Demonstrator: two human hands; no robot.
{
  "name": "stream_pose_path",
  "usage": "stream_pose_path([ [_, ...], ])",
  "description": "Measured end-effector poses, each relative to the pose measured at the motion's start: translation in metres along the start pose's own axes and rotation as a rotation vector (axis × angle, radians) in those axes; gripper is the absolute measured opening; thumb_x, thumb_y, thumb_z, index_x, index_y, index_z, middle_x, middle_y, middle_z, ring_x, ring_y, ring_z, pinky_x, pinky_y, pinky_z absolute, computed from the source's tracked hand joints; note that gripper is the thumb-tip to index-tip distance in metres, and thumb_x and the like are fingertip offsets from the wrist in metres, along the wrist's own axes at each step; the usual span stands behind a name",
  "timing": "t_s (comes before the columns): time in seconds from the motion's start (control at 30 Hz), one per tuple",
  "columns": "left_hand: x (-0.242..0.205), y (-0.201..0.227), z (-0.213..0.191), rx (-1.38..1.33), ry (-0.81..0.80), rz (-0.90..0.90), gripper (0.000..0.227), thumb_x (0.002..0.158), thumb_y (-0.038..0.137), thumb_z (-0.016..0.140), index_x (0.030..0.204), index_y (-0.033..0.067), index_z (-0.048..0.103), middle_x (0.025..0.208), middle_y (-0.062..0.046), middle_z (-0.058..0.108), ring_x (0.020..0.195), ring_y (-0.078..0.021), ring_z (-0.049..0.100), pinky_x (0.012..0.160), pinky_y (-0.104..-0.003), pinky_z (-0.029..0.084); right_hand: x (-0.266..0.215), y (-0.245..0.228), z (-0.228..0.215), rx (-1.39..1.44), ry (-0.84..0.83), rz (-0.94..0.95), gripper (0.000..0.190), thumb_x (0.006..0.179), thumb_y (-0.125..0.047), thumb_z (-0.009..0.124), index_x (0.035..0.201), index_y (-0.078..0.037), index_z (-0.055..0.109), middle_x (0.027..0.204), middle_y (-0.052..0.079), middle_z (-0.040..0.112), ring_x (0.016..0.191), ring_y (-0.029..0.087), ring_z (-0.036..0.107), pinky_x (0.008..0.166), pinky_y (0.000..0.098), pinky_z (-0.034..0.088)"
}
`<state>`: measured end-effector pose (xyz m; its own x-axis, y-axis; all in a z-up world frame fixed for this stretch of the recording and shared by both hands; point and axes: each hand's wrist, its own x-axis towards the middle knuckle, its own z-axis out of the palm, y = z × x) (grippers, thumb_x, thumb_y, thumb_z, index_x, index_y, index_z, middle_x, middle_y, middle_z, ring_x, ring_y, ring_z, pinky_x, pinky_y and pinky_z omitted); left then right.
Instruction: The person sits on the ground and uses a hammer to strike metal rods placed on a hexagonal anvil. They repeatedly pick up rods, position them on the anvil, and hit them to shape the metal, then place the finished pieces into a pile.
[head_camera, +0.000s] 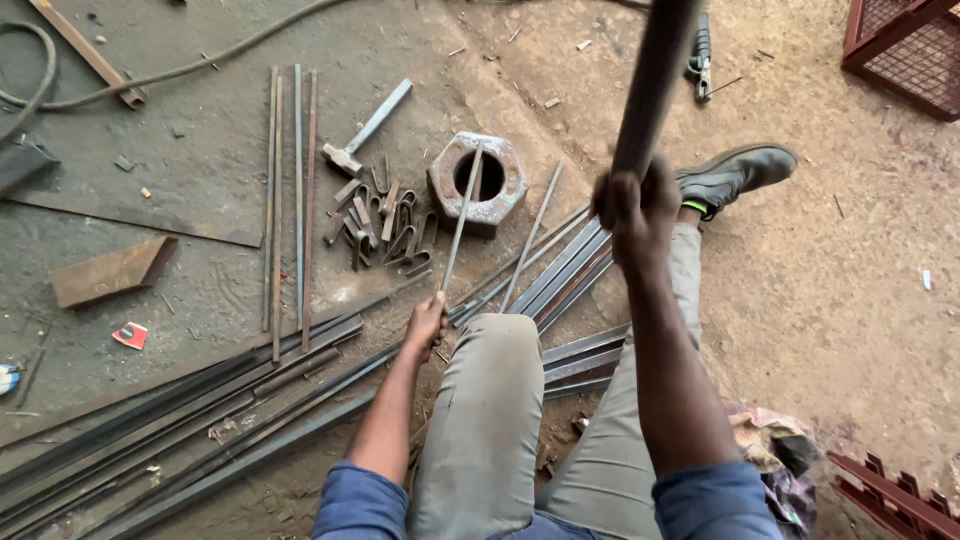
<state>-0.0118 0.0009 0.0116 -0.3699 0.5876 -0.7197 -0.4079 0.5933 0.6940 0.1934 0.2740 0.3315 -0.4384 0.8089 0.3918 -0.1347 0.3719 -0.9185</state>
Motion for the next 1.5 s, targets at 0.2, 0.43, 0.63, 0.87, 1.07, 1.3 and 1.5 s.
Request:
stream_pose_path([
  [0.2, -0.011, 0.010, 0.003, -0.009, 0.035, -0.009, 0.046, 0.103, 0.052, 0.051, 0.087, 0.0104, 0.063, 0.052, 0.005, 0.042, 0.038, -0.0086, 0.037, 0.036, -0.027, 0.025, 0.024, 0.072, 0.064, 0.092, 0.116, 0.102, 0.028, 0.109, -0.027, 0.059, 0.118, -0.003, 0.050, 0.079, 0.002, 0.061, 0.060, 0.009, 0.057, 0.048, 0.0251, 0.051],
  [0.43, 0.002, 0.001, 0.006, -0.005, 0.117, 0.087, 0.049, 0.102, 0.053, 0.055, 0.083, 0.0079, 0.065, 0.052, 0.003, 0.042, 0.039, -0.0102, 0.036, 0.038, -0.030, 0.025, -0.079, 0.188, 0.064, -0.790, -0.001, 0.655, 0.050, 0.091, -0.051, 0.070, 0.114, -0.006, 0.071, 0.089, 0.022, 0.073, 0.080, 0.036, 0.070, 0.074, 0.0484, 0.055],
  [0.63, 0.007, -0.023, -0.007, 0.219, 0.295, 0.243, 0.058, 0.100, 0.061, 0.056, 0.081, 0.0094, 0.073, 0.056, -0.003, 0.056, 0.053, -0.0153, 0.055, 0.051, -0.035, 0.041, -0.168, 0.191, 0.010, -0.790, -0.020, 0.606, 0.047, 0.095, -0.049, 0.072, 0.107, -0.003, 0.072, 0.089, 0.020, 0.071, 0.083, 0.033, 0.070, 0.077, 0.0458, 0.053],
  [0.87, -0.014, -0.034, -0.089, 0.446, 0.601, 0.093, 0.057, 0.091, 0.069, 0.058, 0.097, 0.0149, 0.075, 0.070, -0.014, 0.070, 0.068, -0.0324, 0.069, 0.060, -0.048, 0.047, -0.239, 0.126, -0.033, -0.271, -0.025, 1.149, 0.037, 0.101, -0.039, 0.063, 0.097, -0.002, 0.065, 0.060, 0.004, 0.051, 0.042, 0.013, 0.046, 0.038, 0.0305, 0.034],
  [1.07, -0.013, 0.013, -0.168, 0.573, 0.997, 0.368, 0.029, 0.092, 0.041, 0.069, 0.109, 0.0195, 0.077, 0.088, -0.011, 0.074, 0.076, -0.0339, 0.071, 0.062, -0.048, 0.056, -0.275, 0.104, -0.043, -0.050, 0.212, 1.343, 0.039, 0.101, -0.046, 0.060, 0.102, -0.007, 0.060, 0.060, 0.003, 0.050, 0.042, 0.014, 0.042, 0.037, 0.0306, 0.030],
  [1.3, -0.039, 0.121, -0.200, 0.638, 1.049, 0.362, 0.058, 0.081, 0.013, 0.082, 0.134, 0.0111, 0.058, 0.144, -0.017, 0.050, 0.130, -0.0399, 0.048, 0.101, -0.057, 0.045, -0.291, 0.125, -0.060, 0.226, 0.335, 1.347, 0.040, 0.100, -0.053, 0.060, 0.098, -0.015, 0.048, 0.061, 0.002, 0.047, 0.045, 0.013, 0.043, 0.039, 0.0283, 0.032],
  [1.5, -0.036, 0.204, -0.101, 0.473, 0.719, 0.543, 0.030, 0.091, 0.014, 0.074, 0.120, 0.0105, 0.068, 0.126, -0.010, 0.067, 0.110, -0.0233, 0.067, 0.094, -0.042, 0.055, -0.303, 0.144, -0.054, 0.302, 0.326, 1.414, 0.040, 0.097, -0.056, 0.061, 0.095, -0.018, 0.050, 0.059, 0.000, 0.047, 0.042, 0.012, 0.041, 0.037, 0.0275, 0.029],
])
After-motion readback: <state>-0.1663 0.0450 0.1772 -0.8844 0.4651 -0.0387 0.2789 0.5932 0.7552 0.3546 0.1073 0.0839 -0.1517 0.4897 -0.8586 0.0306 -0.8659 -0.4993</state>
